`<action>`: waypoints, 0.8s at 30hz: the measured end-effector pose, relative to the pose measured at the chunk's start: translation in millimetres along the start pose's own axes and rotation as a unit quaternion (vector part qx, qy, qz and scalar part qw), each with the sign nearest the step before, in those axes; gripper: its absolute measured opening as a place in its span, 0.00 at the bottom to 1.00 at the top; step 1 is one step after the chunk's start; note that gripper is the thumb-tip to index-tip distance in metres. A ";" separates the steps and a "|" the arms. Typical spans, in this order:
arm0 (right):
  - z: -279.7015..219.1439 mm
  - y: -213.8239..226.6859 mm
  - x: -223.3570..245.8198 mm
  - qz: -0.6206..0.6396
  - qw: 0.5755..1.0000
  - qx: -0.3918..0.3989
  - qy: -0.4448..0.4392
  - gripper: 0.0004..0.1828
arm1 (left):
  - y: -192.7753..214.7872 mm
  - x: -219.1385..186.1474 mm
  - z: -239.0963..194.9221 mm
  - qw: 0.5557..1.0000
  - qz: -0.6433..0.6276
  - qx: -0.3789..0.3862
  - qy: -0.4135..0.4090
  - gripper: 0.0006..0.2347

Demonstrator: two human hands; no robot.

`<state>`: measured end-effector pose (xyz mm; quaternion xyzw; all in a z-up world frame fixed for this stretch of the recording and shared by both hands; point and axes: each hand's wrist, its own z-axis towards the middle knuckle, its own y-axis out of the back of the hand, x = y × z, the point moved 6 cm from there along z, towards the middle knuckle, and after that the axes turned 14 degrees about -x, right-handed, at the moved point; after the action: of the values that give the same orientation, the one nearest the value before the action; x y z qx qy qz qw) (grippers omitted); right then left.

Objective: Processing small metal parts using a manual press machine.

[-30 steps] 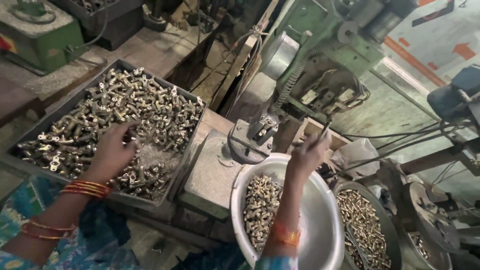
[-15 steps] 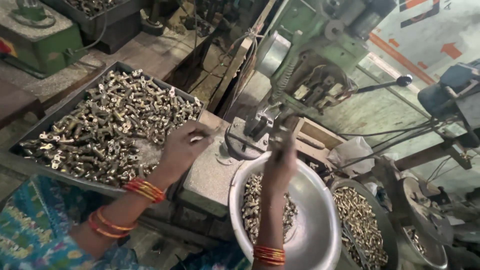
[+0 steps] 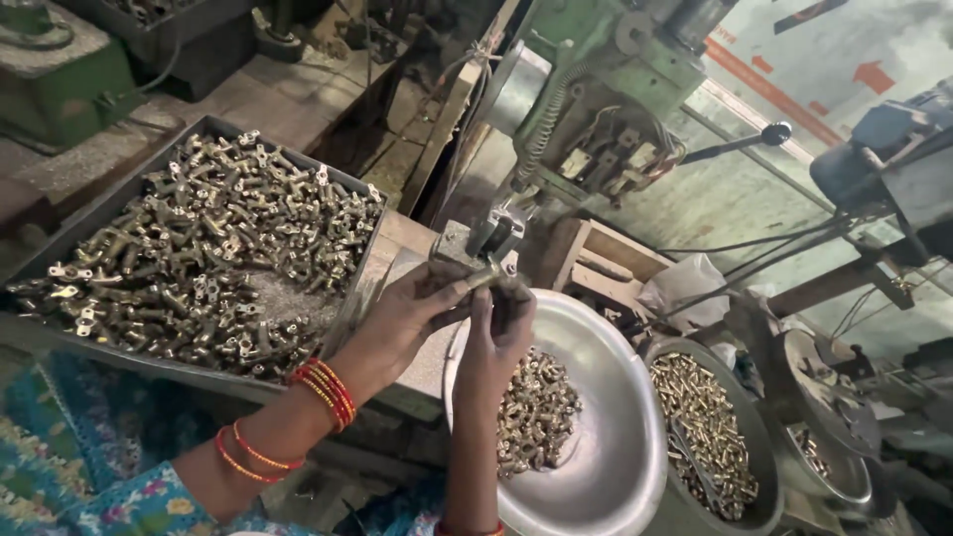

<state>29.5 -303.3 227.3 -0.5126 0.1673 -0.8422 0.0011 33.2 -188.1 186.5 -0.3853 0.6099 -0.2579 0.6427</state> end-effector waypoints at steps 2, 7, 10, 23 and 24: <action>8.0 -5.5 -3.5 -0.016 1.000 -0.014 0.005 0.08 | -3.9 -4.2 2.0 1.000 0.024 0.001 -0.016 0.07; 38.6 -18.3 6.9 -0.135 0.981 -0.096 0.104 0.09 | -6.4 -22.7 -3.0 0.974 0.196 -0.022 -0.108 0.13; 54.0 -23.2 -15.1 -0.293 0.927 -0.079 0.222 0.13 | 13.5 -38.8 -9.2 0.947 0.292 -0.074 -0.115 0.13; 39.2 -23.4 7.8 -0.392 0.829 0.011 0.399 0.20 | 192.8 -153.3 -40.2 0.832 0.384 -0.310 -0.252 0.09; 38.0 -27.0 11.0 -0.404 0.816 0.033 0.412 0.23 | 202.4 -158.9 -43.6 0.829 0.377 -0.312 -0.271 0.09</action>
<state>61.7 -290.3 260.4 -0.1383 -0.0977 -0.9046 -0.3911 -57.2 46.7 117.4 -0.3600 0.5572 0.3226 0.6752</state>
